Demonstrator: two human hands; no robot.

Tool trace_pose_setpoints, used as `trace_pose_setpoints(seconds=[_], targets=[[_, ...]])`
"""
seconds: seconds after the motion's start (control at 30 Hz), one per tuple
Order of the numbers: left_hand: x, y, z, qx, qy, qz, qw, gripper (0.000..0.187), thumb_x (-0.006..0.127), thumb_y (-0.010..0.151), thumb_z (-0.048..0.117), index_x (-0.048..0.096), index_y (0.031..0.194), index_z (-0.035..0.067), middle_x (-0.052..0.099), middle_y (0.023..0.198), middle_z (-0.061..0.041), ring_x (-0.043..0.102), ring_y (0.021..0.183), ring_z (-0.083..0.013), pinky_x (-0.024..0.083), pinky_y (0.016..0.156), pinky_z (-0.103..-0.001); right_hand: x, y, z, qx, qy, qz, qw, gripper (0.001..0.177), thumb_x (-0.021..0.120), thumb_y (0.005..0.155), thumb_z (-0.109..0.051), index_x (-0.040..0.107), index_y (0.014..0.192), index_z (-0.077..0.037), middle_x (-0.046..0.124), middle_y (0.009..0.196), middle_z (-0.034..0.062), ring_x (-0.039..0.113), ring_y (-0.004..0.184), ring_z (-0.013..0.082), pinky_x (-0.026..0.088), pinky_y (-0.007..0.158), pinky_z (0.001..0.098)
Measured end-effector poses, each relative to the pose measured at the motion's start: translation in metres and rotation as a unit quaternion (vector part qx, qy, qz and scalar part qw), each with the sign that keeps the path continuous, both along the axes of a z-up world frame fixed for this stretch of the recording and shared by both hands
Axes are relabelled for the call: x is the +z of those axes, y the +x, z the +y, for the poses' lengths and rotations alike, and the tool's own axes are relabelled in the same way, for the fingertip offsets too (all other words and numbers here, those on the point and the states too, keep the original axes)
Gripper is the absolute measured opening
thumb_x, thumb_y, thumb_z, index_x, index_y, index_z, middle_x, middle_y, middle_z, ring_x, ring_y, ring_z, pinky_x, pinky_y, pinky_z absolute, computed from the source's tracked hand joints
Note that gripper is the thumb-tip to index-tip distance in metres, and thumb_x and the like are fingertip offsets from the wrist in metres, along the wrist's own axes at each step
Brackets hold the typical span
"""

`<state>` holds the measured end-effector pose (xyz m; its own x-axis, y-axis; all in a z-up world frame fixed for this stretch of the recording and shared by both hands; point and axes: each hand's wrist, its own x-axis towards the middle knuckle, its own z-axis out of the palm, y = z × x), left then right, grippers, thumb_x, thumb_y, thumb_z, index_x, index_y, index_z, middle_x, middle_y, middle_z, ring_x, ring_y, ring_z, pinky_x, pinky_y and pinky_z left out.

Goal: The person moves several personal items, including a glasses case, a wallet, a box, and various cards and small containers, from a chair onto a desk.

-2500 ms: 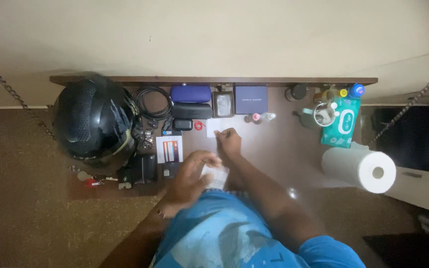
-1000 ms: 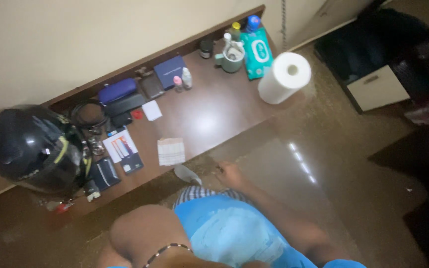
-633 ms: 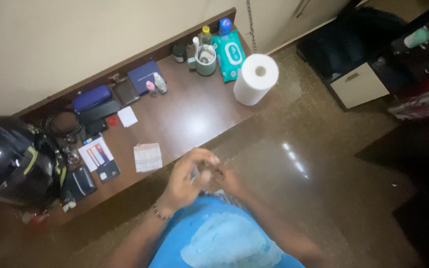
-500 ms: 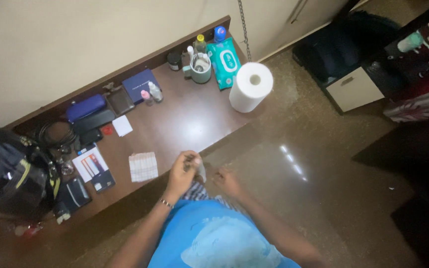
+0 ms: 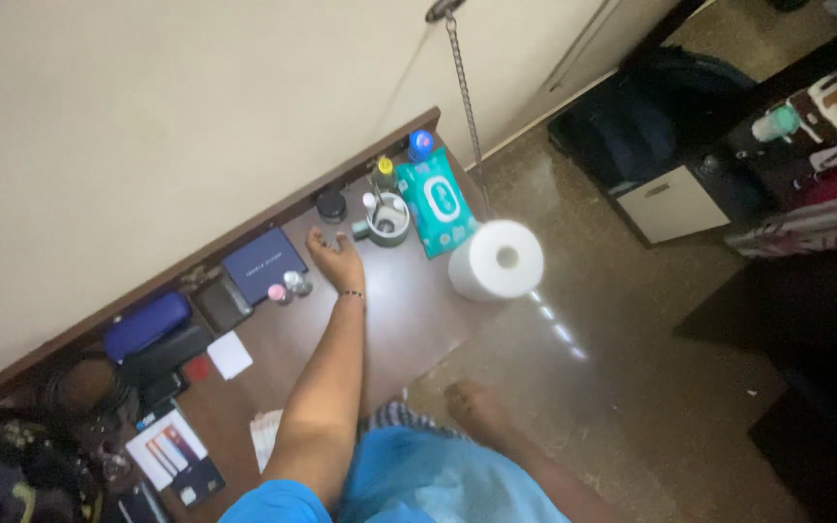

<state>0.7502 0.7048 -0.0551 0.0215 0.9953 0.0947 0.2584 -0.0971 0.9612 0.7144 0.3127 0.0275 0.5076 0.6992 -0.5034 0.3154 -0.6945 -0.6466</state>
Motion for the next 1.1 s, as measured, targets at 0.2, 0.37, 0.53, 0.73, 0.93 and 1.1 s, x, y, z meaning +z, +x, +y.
trace_pose_setpoints(seconds=[0.2,0.37,0.53,0.73,0.93,1.1], targets=[[-0.006,0.013,0.032,-0.04,-0.013,0.005,0.999,0.074,0.078,0.081,-0.001,0.043,0.146,-0.001,0.055,0.143,-0.02,0.056,0.132,-0.0324,0.048,0.105,-0.043,0.004,0.007,0.028,-0.062,0.008,0.049,0.997,0.027,0.069,0.087,-0.02,0.073,0.112,-0.01,0.075,0.111,0.0128,0.073,0.097,0.0314,0.058,0.086,0.0403],[0.013,0.022,0.042,-0.06,0.002,0.057,0.997,0.08,0.089,0.075,0.008,0.046,0.143,-0.001,0.053,0.142,-0.021,0.053,0.133,-0.0367,0.044,0.111,-0.044,-0.03,0.02,0.021,0.003,0.096,-0.009,0.995,0.031,0.073,0.083,-0.018,0.075,0.111,-0.005,0.073,0.121,0.017,0.068,0.108,0.0356,0.054,0.094,0.0418],[0.022,0.02,0.042,-0.062,0.006,0.088,0.994,0.073,0.091,0.077,0.013,0.051,0.136,-0.001,0.056,0.136,-0.021,0.054,0.129,-0.0385,0.042,0.111,-0.044,-0.039,0.024,0.018,-0.031,0.065,0.088,0.994,0.035,0.072,0.084,-0.02,0.072,0.115,-0.004,0.071,0.122,0.0168,0.07,0.107,0.033,0.056,0.093,0.0403],[0.034,-0.022,0.001,-0.042,0.014,0.065,0.997,0.067,0.088,0.081,0.015,0.051,0.135,-0.003,0.057,0.13,-0.02,0.057,0.123,-0.0372,0.044,0.108,-0.044,-0.018,0.034,0.017,-0.002,0.061,0.119,0.991,0.032,0.072,0.087,-0.021,0.073,0.113,-0.003,0.074,0.115,0.0168,0.072,0.097,0.028,0.058,0.086,0.0371],[0.037,-0.08,-0.088,-0.048,0.0,0.071,0.996,0.064,0.086,0.084,0.019,0.052,0.134,-0.003,0.058,0.129,-0.022,0.059,0.121,-0.0366,0.046,0.104,-0.044,0.012,0.042,0.03,0.068,0.006,0.073,0.995,0.03,0.071,0.088,-0.022,0.074,0.113,-0.006,0.076,0.097,0.0171,0.07,0.08,0.0272,0.056,0.073,0.0385],[0.037,-0.139,-0.191,-0.133,0.036,0.085,0.987,0.07,0.087,0.079,0.022,0.052,0.135,-0.003,0.061,0.128,-0.022,0.063,0.117,-0.0369,0.052,0.099,-0.042,0.022,0.052,0.02,0.128,0.014,0.078,0.989,0.034,0.067,0.092,-0.03,0.07,0.117,-0.007,0.074,0.102,0.0139,0.073,0.08,0.0265,0.058,0.072,0.0396]])
